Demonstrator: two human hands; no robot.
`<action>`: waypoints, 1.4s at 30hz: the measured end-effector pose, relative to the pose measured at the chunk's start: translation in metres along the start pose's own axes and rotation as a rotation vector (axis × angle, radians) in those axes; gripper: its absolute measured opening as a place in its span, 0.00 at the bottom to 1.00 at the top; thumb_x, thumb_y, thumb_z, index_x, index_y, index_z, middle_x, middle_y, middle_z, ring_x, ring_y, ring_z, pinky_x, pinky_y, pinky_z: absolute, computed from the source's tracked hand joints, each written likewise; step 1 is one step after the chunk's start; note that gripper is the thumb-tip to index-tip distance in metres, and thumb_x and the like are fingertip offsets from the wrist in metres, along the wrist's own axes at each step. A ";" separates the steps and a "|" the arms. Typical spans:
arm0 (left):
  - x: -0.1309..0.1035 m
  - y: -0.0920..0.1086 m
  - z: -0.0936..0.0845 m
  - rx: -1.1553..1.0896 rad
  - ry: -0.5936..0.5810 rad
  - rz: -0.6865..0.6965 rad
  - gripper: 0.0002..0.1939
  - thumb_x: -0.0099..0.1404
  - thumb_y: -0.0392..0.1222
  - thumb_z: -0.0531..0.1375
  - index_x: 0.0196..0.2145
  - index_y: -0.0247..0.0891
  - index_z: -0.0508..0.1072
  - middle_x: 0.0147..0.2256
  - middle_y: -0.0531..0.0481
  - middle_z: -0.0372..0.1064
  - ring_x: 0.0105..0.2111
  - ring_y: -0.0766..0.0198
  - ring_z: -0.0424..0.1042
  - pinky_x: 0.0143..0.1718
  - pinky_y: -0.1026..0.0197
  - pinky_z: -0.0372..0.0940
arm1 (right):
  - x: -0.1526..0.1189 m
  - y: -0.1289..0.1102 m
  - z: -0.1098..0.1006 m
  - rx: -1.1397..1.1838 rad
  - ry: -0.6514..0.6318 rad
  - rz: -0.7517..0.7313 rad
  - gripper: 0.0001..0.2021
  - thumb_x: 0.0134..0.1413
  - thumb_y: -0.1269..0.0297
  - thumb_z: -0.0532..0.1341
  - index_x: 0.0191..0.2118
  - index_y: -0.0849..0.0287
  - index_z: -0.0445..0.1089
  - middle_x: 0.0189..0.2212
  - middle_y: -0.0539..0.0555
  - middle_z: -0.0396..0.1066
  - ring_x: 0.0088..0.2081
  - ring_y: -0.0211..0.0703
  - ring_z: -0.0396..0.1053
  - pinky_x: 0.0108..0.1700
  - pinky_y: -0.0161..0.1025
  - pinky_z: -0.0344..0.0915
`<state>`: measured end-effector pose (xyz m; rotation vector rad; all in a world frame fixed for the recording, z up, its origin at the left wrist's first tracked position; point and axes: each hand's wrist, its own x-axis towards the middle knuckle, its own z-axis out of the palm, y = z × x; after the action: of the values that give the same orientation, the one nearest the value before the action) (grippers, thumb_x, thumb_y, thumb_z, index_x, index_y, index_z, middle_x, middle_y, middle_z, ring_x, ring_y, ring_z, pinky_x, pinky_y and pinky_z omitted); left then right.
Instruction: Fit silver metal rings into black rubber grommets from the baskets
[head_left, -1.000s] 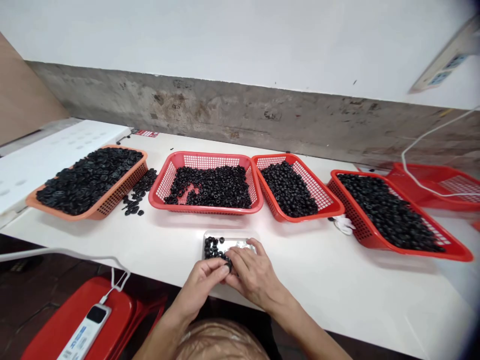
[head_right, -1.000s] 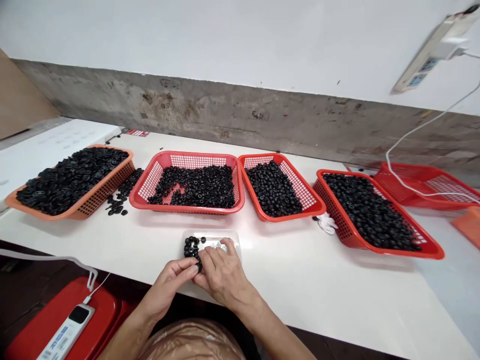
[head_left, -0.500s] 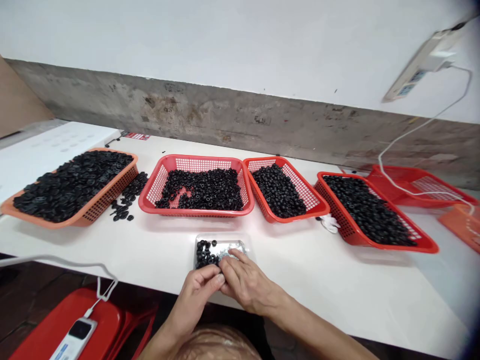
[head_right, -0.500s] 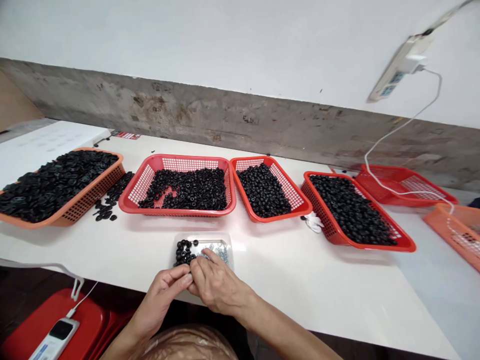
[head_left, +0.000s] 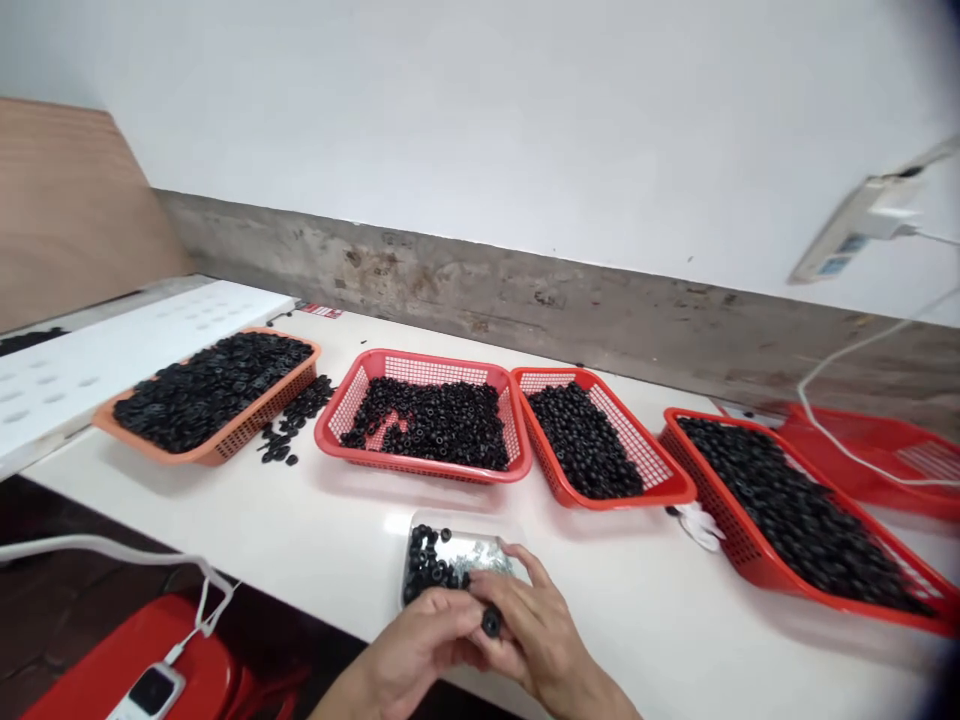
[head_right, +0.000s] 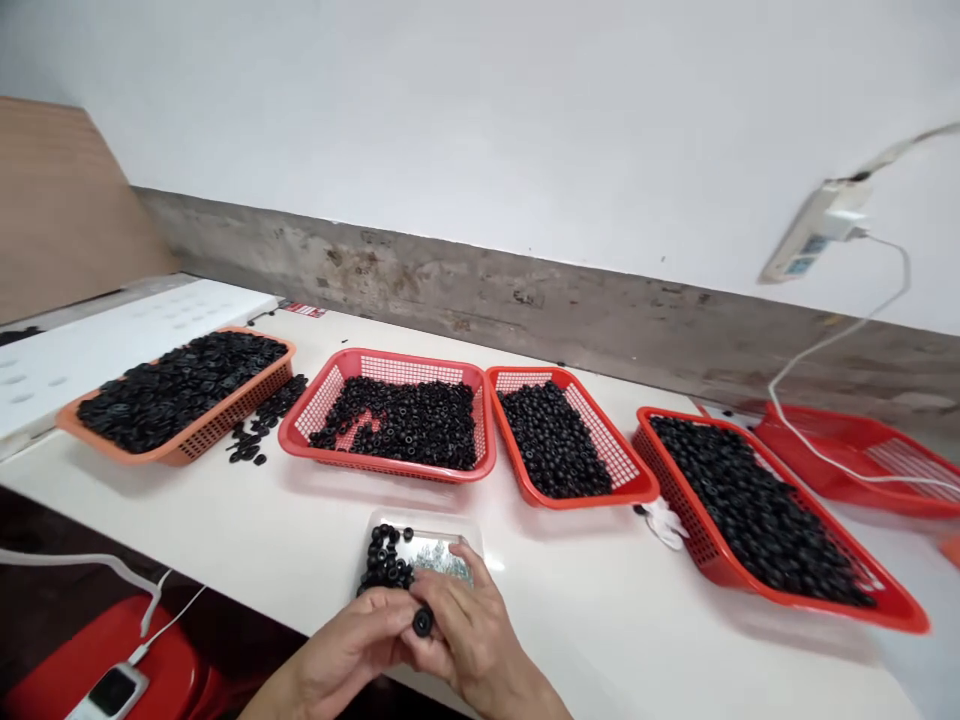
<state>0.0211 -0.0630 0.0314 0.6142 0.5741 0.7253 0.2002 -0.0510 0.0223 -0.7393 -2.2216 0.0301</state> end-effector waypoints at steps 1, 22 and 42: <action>0.001 0.000 0.002 -0.062 -0.027 -0.012 0.12 0.58 0.44 0.67 0.30 0.29 0.80 0.28 0.46 0.71 0.30 0.65 0.67 0.40 0.62 0.62 | -0.002 0.001 -0.001 0.000 -0.004 -0.020 0.13 0.66 0.64 0.58 0.52 0.63 0.63 0.38 0.57 0.78 0.41 0.42 0.77 0.65 0.51 0.57; 0.010 -0.008 -0.002 -0.093 -0.094 0.060 0.18 0.52 0.49 0.72 0.35 0.32 0.81 0.31 0.45 0.73 0.32 0.63 0.71 0.39 0.63 0.62 | 0.003 0.007 -0.006 -0.174 0.001 -0.156 0.19 0.59 0.68 0.59 0.56 0.60 0.66 0.44 0.62 0.78 0.39 0.46 0.79 0.52 0.47 0.69; 0.009 -0.007 0.001 0.355 0.153 0.263 0.13 0.61 0.48 0.65 0.30 0.33 0.75 0.28 0.49 0.67 0.33 0.62 0.64 0.40 0.60 0.61 | 0.000 -0.007 -0.009 -0.277 -0.045 0.016 0.15 0.68 0.63 0.55 0.53 0.67 0.69 0.45 0.63 0.77 0.42 0.45 0.77 0.54 0.49 0.65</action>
<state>0.0308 -0.0607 0.0252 0.9818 0.7808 0.9319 0.2027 -0.0589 0.0302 -0.9133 -2.2891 -0.2597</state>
